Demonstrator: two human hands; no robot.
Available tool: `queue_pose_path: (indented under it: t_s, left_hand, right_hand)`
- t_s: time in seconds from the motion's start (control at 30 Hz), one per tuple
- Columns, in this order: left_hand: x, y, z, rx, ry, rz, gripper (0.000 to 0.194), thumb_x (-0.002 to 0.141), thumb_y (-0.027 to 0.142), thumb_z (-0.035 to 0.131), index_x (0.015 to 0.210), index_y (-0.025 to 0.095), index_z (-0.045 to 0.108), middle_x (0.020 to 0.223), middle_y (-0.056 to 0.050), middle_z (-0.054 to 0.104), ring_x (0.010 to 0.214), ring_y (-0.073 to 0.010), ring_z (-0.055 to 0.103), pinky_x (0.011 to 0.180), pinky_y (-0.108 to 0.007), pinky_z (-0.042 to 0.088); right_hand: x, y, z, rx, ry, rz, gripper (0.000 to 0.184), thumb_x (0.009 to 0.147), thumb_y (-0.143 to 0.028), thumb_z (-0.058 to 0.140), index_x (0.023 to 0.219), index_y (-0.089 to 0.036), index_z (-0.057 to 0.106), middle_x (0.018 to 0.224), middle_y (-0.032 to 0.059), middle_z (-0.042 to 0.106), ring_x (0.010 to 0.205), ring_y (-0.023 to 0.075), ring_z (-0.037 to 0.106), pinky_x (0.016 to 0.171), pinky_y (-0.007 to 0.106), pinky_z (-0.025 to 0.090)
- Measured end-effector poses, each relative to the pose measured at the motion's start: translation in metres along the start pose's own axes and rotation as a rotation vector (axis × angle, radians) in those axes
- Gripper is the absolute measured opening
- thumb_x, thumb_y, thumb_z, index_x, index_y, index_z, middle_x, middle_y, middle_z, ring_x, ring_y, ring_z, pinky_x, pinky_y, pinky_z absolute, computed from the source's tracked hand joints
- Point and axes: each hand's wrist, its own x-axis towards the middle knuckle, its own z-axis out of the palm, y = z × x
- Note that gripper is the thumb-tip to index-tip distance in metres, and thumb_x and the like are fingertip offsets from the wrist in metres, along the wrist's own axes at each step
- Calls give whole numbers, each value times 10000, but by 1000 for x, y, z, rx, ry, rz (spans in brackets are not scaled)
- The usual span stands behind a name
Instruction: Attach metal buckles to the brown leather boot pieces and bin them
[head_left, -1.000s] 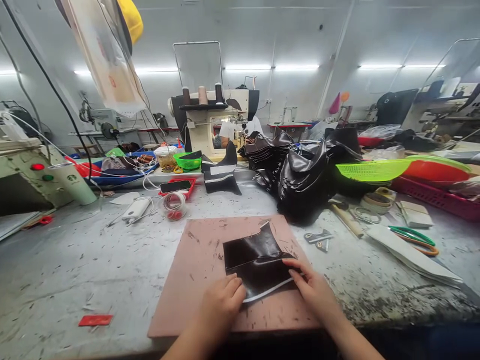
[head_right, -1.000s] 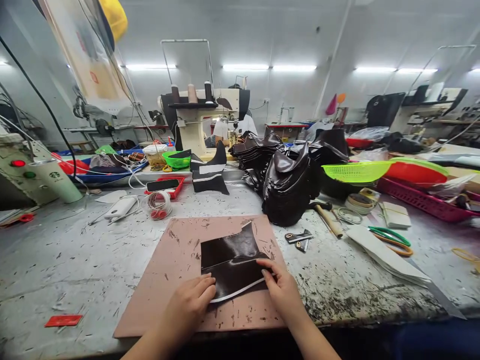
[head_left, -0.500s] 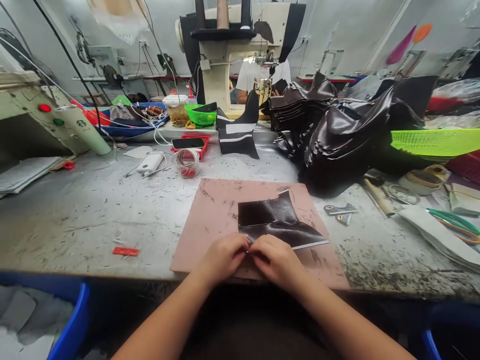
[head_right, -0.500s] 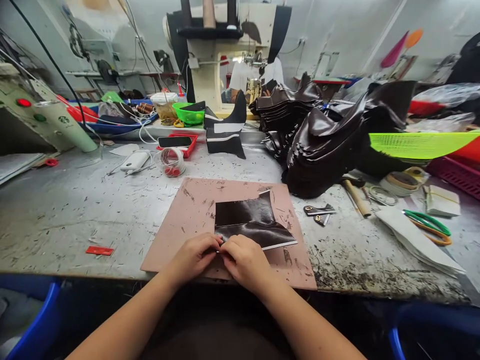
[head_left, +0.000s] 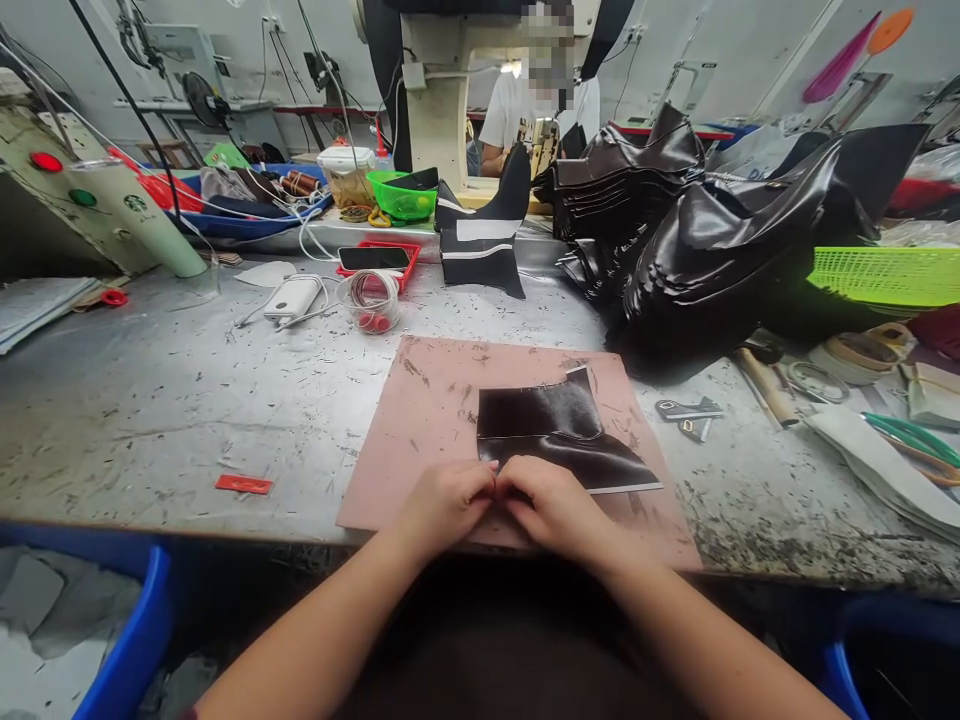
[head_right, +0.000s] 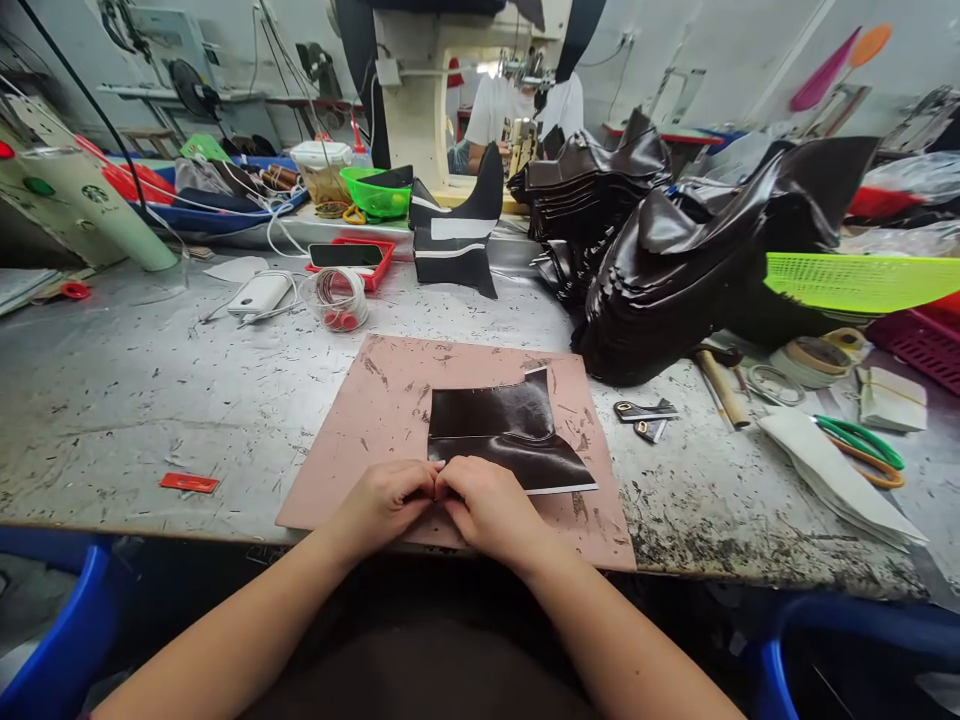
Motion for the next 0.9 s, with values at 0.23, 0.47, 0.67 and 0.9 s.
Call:
queue_pose_path:
  t_s: [0.23, 0.47, 0.67, 0.9]
  left_hand:
    - [1, -1, 1, -24, 9, -19, 172, 728, 40, 470, 647, 175, 538, 737, -27, 641, 887, -177, 634, 776, -262, 509]
    - [4, 8, -7, 23, -69, -62, 142, 712, 53, 474, 671, 189, 480, 821, -33, 628, 953, -194, 600, 766, -289, 492]
    - [16, 22, -10, 410, -194, 86, 283, 753, 342, 621, 950, 169, 515, 897, -74, 594, 845, -241, 558, 728, -367, 473]
    - [71, 37, 15, 731, -176, 392, 421, 868, 461, 445, 1055, 102, 564, 1030, -152, 600, 948, -292, 544, 774, -404, 442]
  right_hand:
    - [0, 1, 0, 89, 25, 22, 199, 668, -1, 465, 683, -198, 498, 700, -6, 553, 690, 145, 513, 632, 258, 404]
    - [-38, 16, -28, 787, 352, 165, 97, 842, -212, 507, 773, -233, 442, 746, -35, 631, 739, 127, 610, 832, 377, 472]
    - [-122, 49, -105, 840, 1251, 418, 329, 599, -254, 750, 815, -259, 502, 464, -104, 444, 404, 69, 388, 408, 157, 390]
    - [-206, 47, -76, 484, 534, 1016, 316, 584, -466, 691, 575, -177, 562, 634, 37, 594, 510, 130, 517, 460, 235, 393]
